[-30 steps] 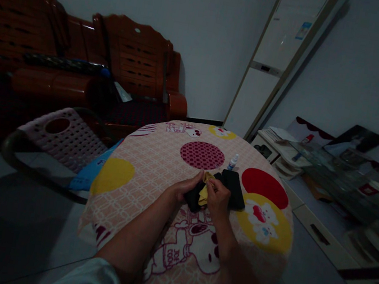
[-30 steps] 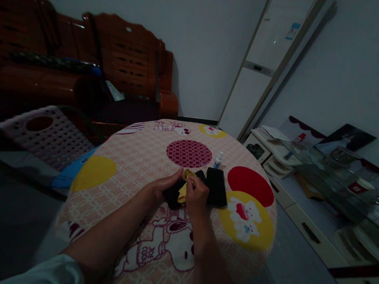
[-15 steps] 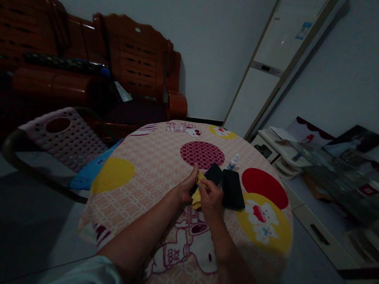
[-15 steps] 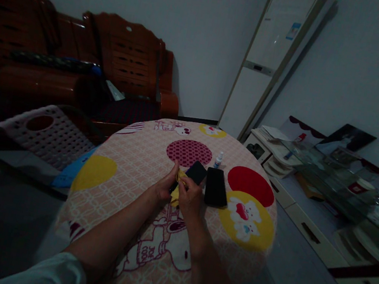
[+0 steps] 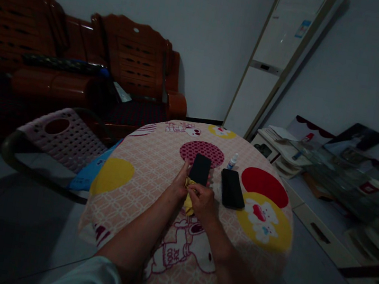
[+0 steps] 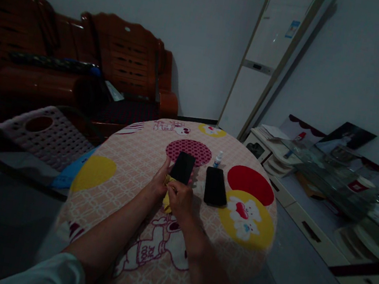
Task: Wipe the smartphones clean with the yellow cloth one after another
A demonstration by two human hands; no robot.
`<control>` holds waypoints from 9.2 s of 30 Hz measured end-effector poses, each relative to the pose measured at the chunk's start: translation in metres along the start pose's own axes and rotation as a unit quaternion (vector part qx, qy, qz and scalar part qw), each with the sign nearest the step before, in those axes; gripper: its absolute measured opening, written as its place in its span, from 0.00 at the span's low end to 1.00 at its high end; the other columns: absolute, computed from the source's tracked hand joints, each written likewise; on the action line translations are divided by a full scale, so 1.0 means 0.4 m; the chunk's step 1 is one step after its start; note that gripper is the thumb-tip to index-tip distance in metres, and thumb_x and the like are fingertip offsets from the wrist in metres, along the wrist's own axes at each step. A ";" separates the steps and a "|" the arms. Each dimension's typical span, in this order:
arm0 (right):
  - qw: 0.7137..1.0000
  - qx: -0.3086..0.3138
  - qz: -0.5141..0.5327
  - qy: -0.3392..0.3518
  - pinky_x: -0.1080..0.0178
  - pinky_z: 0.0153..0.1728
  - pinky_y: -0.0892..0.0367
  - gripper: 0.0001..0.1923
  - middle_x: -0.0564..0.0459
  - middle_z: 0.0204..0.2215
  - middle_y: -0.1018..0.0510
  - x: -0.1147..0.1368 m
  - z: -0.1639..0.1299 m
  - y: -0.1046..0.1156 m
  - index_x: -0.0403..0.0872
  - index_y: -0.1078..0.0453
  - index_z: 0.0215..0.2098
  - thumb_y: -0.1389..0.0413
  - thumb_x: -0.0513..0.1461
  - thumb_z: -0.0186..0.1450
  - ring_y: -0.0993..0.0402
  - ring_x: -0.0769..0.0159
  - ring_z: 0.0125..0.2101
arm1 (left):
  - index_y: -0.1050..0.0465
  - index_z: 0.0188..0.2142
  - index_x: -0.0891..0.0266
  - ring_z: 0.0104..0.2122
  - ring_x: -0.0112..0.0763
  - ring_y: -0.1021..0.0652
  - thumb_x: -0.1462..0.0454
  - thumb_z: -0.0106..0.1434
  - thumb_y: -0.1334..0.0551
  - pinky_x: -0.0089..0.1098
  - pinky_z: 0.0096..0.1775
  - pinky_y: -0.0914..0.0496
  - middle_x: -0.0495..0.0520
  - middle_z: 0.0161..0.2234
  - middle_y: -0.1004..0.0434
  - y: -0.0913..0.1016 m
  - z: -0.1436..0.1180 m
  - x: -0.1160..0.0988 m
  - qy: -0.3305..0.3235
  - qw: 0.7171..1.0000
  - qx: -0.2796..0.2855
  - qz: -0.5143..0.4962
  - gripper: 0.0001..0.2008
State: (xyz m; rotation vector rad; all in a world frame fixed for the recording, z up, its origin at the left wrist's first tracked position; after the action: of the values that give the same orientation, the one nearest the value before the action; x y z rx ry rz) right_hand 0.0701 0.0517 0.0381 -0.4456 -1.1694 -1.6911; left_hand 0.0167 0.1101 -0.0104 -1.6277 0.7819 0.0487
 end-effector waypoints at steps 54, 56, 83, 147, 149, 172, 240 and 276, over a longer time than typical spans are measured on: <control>0.998 -0.048 0.011 -0.031 0.66 0.29 0.35 0.09 0.52 0.27 0.20 -0.068 0.020 0.075 0.45 0.23 0.32 0.45 0.39 0.60 0.26 0.65 0.26 | 0.26 0.40 0.72 0.27 0.37 0.21 0.48 0.65 0.49 0.34 0.32 0.27 0.64 0.30 0.21 0.031 0.001 0.002 0.025 0.998 -0.043 0.034 0.27; 0.999 -0.026 0.023 -0.027 0.66 0.29 0.35 0.09 0.52 0.27 0.20 -0.063 0.020 0.063 0.45 0.23 0.32 0.45 0.39 0.60 0.26 0.65 0.26 | 0.26 0.41 0.73 0.28 0.38 0.21 0.48 0.66 0.52 0.34 0.32 0.26 0.65 0.31 0.21 0.038 -0.003 -0.018 0.016 0.998 -0.046 0.042 0.29; 0.998 0.045 0.026 -0.023 0.69 0.26 0.37 0.08 0.54 0.24 0.21 -0.064 0.016 0.036 0.45 0.23 0.30 0.45 0.37 0.59 0.28 0.68 0.24 | 0.27 0.45 0.71 0.28 0.39 0.21 0.46 0.65 0.53 0.37 0.35 0.27 0.63 0.31 0.21 0.022 -0.008 -0.011 0.051 0.996 0.023 0.063 0.31; 0.977 -0.128 0.155 -0.068 0.60 0.39 0.27 0.11 0.50 0.37 0.18 -0.084 0.023 0.130 0.47 0.22 0.38 0.43 0.41 0.59 0.22 0.60 0.37 | 0.25 0.33 0.65 0.25 0.31 0.24 0.60 0.49 0.32 0.31 0.33 0.31 0.54 0.28 0.21 0.054 0.021 -0.003 -0.014 0.969 0.003 0.249 0.12; 0.975 -0.161 0.137 -0.067 0.60 0.40 0.28 0.13 0.49 0.37 0.18 -0.093 0.022 0.152 0.46 0.22 0.39 0.44 0.42 0.60 0.22 0.60 0.38 | 0.24 0.35 0.65 0.26 0.31 0.24 0.59 0.49 0.31 0.30 0.33 0.31 0.55 0.29 0.21 0.052 0.017 -0.003 -0.018 0.962 0.016 0.272 0.15; 0.968 0.047 0.227 -0.096 0.63 0.33 0.28 0.10 0.53 0.33 0.17 -0.037 0.003 0.025 0.49 0.21 0.36 0.40 0.41 0.57 0.22 0.63 0.32 | 0.30 0.26 0.66 0.13 0.29 0.29 0.62 0.60 0.40 0.29 0.19 0.34 0.52 0.18 0.27 0.104 -0.017 -0.069 -0.025 0.974 -0.175 0.144 0.10; 0.880 -0.005 0.408 -0.244 0.70 0.20 0.34 0.12 0.53 0.23 0.20 -0.138 0.012 0.131 0.45 0.21 0.30 0.33 0.41 0.47 0.28 0.71 0.18 | 0.23 0.34 0.67 0.23 0.28 0.26 0.55 0.53 0.32 0.26 0.27 0.35 0.56 0.30 0.22 -0.006 -0.082 0.026 0.122 0.886 0.200 0.400 0.16; 0.960 -0.119 0.214 -0.135 0.64 0.30 0.30 0.11 0.52 0.29 0.18 -0.127 0.025 0.120 0.46 0.21 0.35 0.40 0.41 0.55 0.23 0.63 0.28 | 0.30 0.47 0.73 0.38 0.44 0.21 0.49 0.66 0.54 0.45 0.44 0.29 0.67 0.39 0.22 -0.005 -0.005 0.003 0.065 0.994 0.038 -0.077 0.28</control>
State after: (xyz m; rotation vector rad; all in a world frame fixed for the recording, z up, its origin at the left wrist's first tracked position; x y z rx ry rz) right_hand 0.1320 0.0842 0.0289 -1.0296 -0.9698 -1.4183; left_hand 0.0180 0.1078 -0.0087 -1.6260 0.7453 -0.1966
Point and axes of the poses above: each hand's wrist, its own z-axis towards the middle knuckle, its own y-axis out of the back of the hand, x = y × z, the point moved 8 cm from there along z, towards the middle knuckle
